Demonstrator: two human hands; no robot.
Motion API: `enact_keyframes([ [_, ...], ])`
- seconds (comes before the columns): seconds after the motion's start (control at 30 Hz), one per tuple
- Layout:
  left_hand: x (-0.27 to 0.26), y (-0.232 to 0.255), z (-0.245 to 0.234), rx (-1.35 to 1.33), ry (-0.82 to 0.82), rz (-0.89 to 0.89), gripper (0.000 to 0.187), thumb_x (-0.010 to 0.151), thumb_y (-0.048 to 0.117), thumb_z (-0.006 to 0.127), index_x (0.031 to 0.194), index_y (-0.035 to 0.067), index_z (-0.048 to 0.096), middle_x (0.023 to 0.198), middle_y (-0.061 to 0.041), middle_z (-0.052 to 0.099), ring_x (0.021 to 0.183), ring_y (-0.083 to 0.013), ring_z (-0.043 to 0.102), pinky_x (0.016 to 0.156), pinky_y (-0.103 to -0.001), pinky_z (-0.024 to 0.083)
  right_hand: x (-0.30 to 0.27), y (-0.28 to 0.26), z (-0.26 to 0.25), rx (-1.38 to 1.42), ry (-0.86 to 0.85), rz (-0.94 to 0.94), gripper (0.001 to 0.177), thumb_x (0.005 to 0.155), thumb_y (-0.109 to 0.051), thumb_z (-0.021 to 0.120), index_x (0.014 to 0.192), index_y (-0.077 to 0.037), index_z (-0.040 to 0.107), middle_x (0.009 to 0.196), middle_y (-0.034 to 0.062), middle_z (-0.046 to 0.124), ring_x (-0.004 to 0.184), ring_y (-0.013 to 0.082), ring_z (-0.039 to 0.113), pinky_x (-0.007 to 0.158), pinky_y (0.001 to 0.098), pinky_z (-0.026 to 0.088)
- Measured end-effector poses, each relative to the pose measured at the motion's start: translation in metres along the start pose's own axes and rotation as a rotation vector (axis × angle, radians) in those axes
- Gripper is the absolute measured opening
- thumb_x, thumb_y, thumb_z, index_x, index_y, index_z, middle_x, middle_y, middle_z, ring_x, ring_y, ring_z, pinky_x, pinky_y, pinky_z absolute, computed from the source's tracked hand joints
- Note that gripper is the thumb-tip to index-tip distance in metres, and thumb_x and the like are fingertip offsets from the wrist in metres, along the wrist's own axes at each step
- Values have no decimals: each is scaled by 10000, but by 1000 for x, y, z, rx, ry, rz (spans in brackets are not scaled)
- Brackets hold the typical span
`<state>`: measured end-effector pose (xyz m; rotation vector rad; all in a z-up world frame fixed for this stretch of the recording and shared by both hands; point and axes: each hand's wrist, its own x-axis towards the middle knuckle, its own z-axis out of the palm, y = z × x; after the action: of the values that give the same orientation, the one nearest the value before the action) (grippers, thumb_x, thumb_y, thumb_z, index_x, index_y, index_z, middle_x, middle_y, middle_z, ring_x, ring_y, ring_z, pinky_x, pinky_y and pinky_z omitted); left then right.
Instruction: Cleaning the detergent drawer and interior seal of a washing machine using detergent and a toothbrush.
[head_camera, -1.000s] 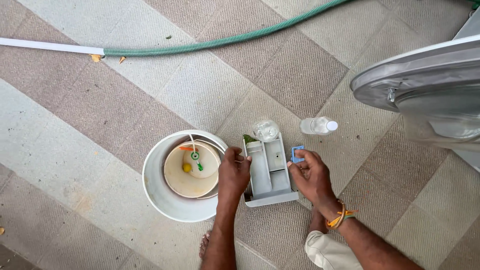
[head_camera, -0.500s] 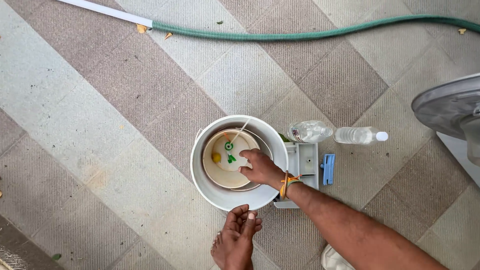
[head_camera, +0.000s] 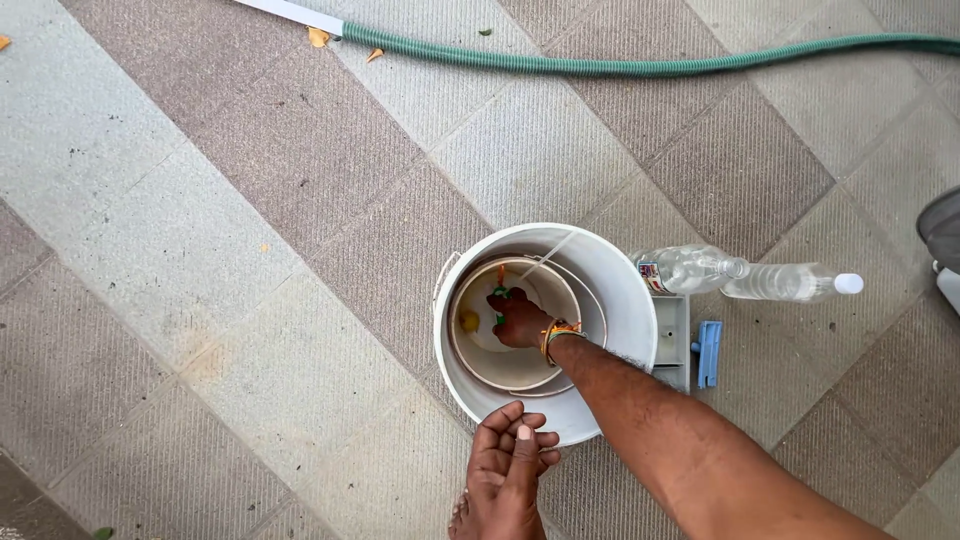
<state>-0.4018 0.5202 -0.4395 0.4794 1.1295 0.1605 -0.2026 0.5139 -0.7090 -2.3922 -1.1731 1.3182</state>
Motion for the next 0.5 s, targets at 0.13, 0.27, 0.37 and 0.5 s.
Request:
enact_keyframes([
  [0.13,-3,7,7,-12,-3,-7,362,949,139,607,1286,14,565,1099,-119,694,914,-194,694,788,-349,587,-35,-25,-28,-17,-118,93,667,904,-224,624,1554,-164,483,1492,248,462,1391,399,433,1174,419,385],
  [0.27,12,-11,-5,19,15,29,417,939,139,631,1316,-9,534,1113,-153,665,932,-227,691,837,-392,593,-116,-75,-96,424,17,27,696,818,-153,734,1482,-113,530,1500,165,476,1349,287,524,1104,354,449],
  [0.37,13,0,-2,219,43,179,562,915,150,651,1408,9,420,1204,-141,591,1019,-249,645,874,-412,573,-199,-109,-154,683,51,-118,684,846,-76,731,1494,-79,515,1516,117,432,1371,220,498,1092,356,461],
  [0.5,-6,37,20,374,-26,445,741,951,170,601,1569,43,212,1445,-89,433,1275,-222,547,992,-360,483,-298,-128,-200,1090,-63,-263,669,921,-6,696,1547,-37,461,1586,90,327,1438,198,430,1191,374,360],
])
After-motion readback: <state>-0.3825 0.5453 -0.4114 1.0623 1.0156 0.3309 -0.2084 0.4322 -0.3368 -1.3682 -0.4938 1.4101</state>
